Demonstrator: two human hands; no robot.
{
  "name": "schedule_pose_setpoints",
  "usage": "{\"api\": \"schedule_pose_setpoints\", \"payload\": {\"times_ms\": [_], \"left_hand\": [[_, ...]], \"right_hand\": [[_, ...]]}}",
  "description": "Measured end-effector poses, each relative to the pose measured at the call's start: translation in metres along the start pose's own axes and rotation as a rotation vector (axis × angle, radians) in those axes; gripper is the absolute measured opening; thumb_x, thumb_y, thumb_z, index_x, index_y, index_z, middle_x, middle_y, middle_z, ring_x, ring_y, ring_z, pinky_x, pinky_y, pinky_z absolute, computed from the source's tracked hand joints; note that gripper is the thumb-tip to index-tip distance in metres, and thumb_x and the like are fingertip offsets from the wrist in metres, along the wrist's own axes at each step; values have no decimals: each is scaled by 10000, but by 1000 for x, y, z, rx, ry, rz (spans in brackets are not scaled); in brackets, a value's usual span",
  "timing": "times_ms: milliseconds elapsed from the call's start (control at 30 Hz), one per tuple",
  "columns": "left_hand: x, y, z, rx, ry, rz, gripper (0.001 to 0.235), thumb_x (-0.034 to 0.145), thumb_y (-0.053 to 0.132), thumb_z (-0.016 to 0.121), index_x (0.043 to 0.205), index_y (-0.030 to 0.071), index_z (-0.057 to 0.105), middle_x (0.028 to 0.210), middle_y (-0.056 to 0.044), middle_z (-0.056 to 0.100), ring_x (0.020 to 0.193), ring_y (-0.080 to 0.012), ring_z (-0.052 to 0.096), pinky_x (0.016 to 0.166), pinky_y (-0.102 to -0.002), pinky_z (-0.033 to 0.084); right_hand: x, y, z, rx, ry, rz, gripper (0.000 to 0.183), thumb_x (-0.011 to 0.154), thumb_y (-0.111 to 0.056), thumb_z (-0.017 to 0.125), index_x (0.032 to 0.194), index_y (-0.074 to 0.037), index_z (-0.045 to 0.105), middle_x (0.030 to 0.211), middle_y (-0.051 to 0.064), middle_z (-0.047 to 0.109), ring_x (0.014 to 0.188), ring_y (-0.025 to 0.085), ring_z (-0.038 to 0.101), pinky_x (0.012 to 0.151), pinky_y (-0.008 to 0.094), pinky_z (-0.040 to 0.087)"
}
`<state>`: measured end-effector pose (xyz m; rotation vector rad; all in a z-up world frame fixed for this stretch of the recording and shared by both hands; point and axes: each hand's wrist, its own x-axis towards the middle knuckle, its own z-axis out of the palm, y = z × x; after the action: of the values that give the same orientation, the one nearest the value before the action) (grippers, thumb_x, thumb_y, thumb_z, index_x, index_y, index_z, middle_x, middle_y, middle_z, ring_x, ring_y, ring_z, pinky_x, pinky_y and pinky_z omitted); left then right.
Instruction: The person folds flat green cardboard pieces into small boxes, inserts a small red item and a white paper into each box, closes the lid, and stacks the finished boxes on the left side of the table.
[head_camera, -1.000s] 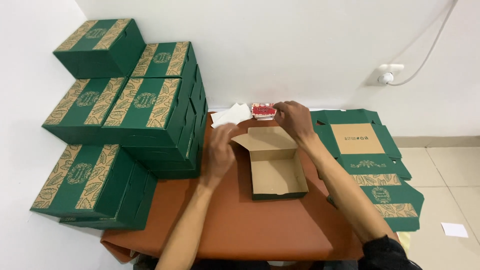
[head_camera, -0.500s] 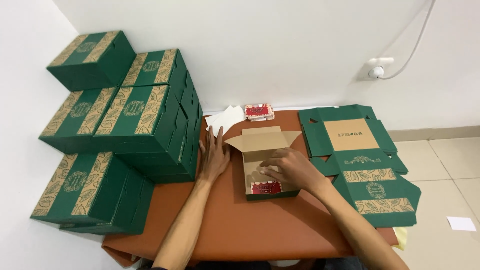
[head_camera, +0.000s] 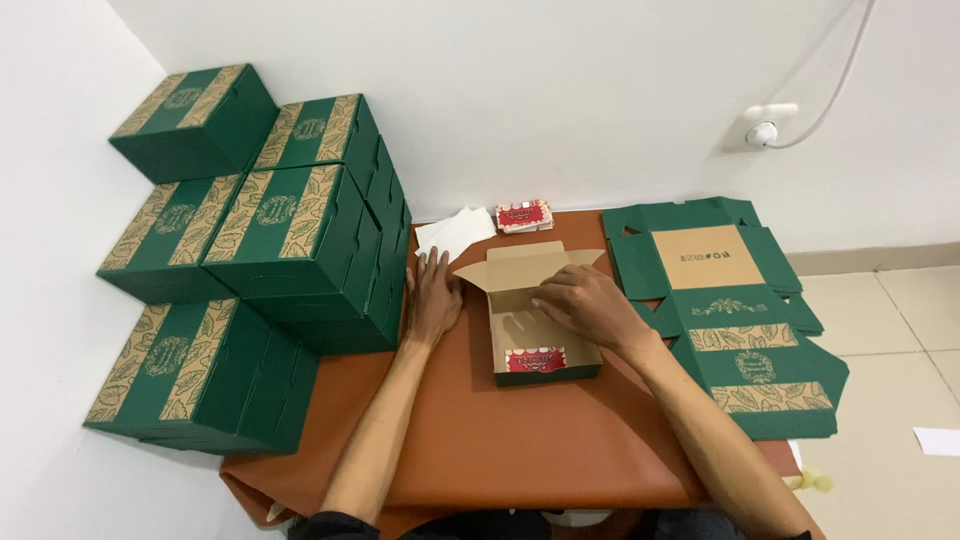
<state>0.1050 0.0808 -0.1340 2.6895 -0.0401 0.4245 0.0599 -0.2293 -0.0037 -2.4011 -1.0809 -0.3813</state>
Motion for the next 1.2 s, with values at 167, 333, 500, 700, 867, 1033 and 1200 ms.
{"api": "schedule_pose_setpoints", "payload": {"times_ms": [167, 333, 500, 700, 867, 1033, 1200], "left_hand": [[-6, 2, -7, 43, 188, 4, 367, 1046, 284, 635, 1330, 82, 749, 1360, -193, 722, 1394, -381, 600, 1082, -588, 492], [2, -13, 17, -44, 424, 8, 309, 1075, 334, 667, 1031, 59, 802, 1037, -185, 798, 1027, -401, 755, 840, -508, 580], [2, 3, -23, -70, 443, 17, 95, 1078, 102, 634, 1075, 51, 714, 922, -112, 768, 967, -298, 770, 701, -412, 634], [-7, 49, -65, -213, 702, 427, 40, 1023, 118, 727, 984, 126, 727, 1064, -17, 821, 987, -218, 768, 866, -378, 556], [-25, 71, -54, -400, 323, 830, 137, 841, 354, 774, 785, 229, 779, 898, 23, 827, 914, -226, 756, 949, -429, 481], [-25, 70, -35, -328, 144, 845, 301, 928, 465, 697, 823, 200, 795, 966, -32, 814, 1022, -261, 737, 1031, -504, 444], [-27, 81, -84, -290, 323, 279, 223, 981, 228, 708, 1184, 139, 733, 1213, -97, 653, 1092, -360, 662, 926, -509, 489]], "right_hand": [[-12, 18, 17, -41, 267, -26, 133, 982, -253, 797, 1028, -142, 857, 964, 66, 822, 925, 225, 759, 820, 337, 586], [-19, 27, 16, -179, 469, 42, 124, 979, -218, 784, 1074, -166, 846, 794, 24, 752, 778, 187, 699, 747, 300, 585], [-21, 17, 11, -200, 485, 257, 230, 1097, -309, 679, 1166, -140, 820, 706, 30, 662, 682, 187, 657, 646, 302, 574], [-28, 26, 19, -160, 363, 476, 368, 1160, -411, 531, 1305, -165, 763, 620, 82, 666, 616, 266, 703, 602, 413, 603], [-29, 26, 20, 40, 311, 554, 412, 1177, -398, 451, 1352, -145, 724, 708, 170, 746, 665, 346, 756, 630, 482, 600], [-25, 28, 26, 216, 327, 622, 417, 1178, -389, 443, 1276, -143, 766, 763, 132, 781, 735, 333, 777, 663, 458, 615], [-30, 53, 54, 316, 464, 560, 183, 1078, -186, 697, 1182, -95, 816, 1015, 175, 817, 749, 274, 785, 583, 380, 642]]}}
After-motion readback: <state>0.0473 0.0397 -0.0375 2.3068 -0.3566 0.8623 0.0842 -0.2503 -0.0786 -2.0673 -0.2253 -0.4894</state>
